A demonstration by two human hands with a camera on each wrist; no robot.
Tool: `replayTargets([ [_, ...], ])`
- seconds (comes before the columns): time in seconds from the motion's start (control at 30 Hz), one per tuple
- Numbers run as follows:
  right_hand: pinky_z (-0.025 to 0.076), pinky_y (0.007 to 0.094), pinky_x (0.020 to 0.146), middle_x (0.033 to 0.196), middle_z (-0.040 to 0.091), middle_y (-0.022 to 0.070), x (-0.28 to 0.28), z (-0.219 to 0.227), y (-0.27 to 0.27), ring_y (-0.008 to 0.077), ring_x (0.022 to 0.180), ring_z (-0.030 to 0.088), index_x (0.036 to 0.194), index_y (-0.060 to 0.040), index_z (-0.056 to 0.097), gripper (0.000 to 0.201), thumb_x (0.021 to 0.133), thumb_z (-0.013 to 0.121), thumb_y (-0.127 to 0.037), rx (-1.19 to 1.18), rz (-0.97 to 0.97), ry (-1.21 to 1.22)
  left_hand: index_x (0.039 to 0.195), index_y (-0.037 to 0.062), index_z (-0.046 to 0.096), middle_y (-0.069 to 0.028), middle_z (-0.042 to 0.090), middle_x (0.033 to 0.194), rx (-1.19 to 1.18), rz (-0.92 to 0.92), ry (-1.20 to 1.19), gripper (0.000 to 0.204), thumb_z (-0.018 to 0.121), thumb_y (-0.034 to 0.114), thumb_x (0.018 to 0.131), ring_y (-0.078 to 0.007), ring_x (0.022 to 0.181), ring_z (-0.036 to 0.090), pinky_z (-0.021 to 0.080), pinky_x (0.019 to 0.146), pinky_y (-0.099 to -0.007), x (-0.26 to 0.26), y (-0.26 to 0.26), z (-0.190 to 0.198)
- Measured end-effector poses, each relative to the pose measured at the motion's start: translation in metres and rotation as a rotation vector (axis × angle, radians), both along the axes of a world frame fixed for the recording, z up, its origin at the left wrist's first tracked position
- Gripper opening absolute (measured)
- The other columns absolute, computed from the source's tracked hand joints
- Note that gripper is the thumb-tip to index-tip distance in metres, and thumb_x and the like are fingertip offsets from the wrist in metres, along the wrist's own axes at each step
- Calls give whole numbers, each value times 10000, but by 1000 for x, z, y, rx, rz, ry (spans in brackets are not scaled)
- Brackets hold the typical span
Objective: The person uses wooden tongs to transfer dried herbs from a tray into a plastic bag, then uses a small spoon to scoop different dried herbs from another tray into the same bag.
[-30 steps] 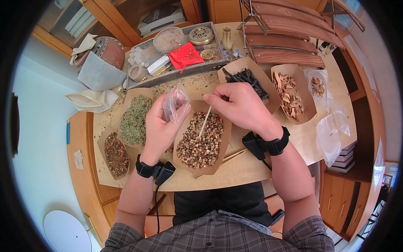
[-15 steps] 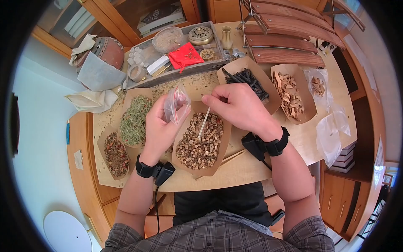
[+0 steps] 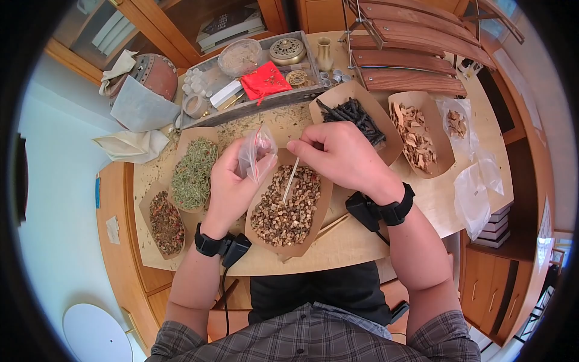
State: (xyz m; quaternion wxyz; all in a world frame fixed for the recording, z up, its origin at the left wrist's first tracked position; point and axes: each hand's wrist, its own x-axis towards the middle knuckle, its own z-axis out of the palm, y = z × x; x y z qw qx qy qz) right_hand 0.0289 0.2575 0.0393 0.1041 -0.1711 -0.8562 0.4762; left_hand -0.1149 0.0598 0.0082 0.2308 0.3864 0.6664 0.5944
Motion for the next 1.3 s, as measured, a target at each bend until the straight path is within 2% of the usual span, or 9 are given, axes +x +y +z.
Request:
replayTargets([
  [0.1, 478, 410, 617, 667, 615, 166, 0, 0, 0, 264, 587, 532, 842, 31, 719, 421, 1059, 764, -327, 1, -1, 6, 1270, 24, 710, -18, 736, 1048, -3, -4, -4, 288, 830, 144, 1037, -72, 898, 701, 574, 781, -280, 0, -1, 1],
  [0.17, 479, 410, 618, 669, 617, 168, 0, 1, -1, 267, 588, 537, 842, 32, 718, 422, 1059, 764, -327, 4, -1, 7, 1363, 28, 706, 2, 747, 1165, -67, -17, -18, 365, 829, 150, 1041, -72, 1032, 681, 563, 927, -281, -1, -3, 1],
  [0.4, 481, 416, 619, 678, 621, 181, 0, 1, 0, 294, 592, 551, 843, 34, 716, 423, 1054, 766, -329, 19, -4, -2, 1389, 24, 696, 0, 748, 1170, -52, -21, -48, 396, 829, 162, 1043, -74, 1037, 683, 567, 929, -283, -1, -2, 1],
  [0.87, 483, 419, 623, 677, 626, 176, 0, 2, -1, 290, 593, 558, 849, 35, 717, 427, 1055, 764, -337, 13, 0, 2, 1379, 21, 696, -1, 743, 1179, -70, -23, -3, 380, 826, 144, 1043, -70, 1042, 682, 569, 934, -280, -3, -3, -1],
  [0.9, 484, 418, 624, 677, 627, 175, 0, 2, -1, 288, 595, 560, 849, 35, 718, 425, 1055, 764, -334, 15, 0, 5, 1379, 21, 696, -1, 743, 1179, -70, -23, -2, 380, 826, 144, 1043, -70, 1042, 682, 569, 934, -280, -2, -2, -2],
  [0.97, 485, 418, 626, 679, 629, 175, 0, 1, -1, 288, 597, 562, 850, 35, 719, 423, 1055, 763, -333, 13, 0, 5, 1256, 15, 709, -28, 743, 1028, 10, 0, 5, 294, 837, 156, 1032, -80, 895, 701, 575, 794, -288, -1, 0, -2],
  [1.2, 492, 417, 633, 688, 640, 180, 0, 1, 0, 294, 606, 577, 857, 34, 726, 413, 1054, 762, -327, 19, 3, 2, 1261, 13, 704, -25, 738, 1025, 4, 8, 30, 298, 835, 150, 1032, -77, 894, 695, 574, 788, -288, -1, 0, -1],
  [1.27, 494, 417, 634, 690, 642, 181, 0, 1, 0, 294, 607, 580, 858, 33, 727, 410, 1054, 762, -326, 16, 3, 8, 1382, 25, 694, -2, 743, 1179, -65, -27, -22, 381, 824, 145, 1044, -73, 1044, 685, 574, 935, -284, -2, -2, -1],
  [1.3, 496, 417, 635, 691, 645, 182, 0, 1, 0, 294, 608, 582, 859, 33, 729, 408, 1053, 763, -325, 13, 4, 15, 1382, 25, 694, -2, 743, 1179, -65, -27, -22, 381, 824, 145, 1044, -73, 1044, 685, 574, 935, -284, -2, -2, 0],
])
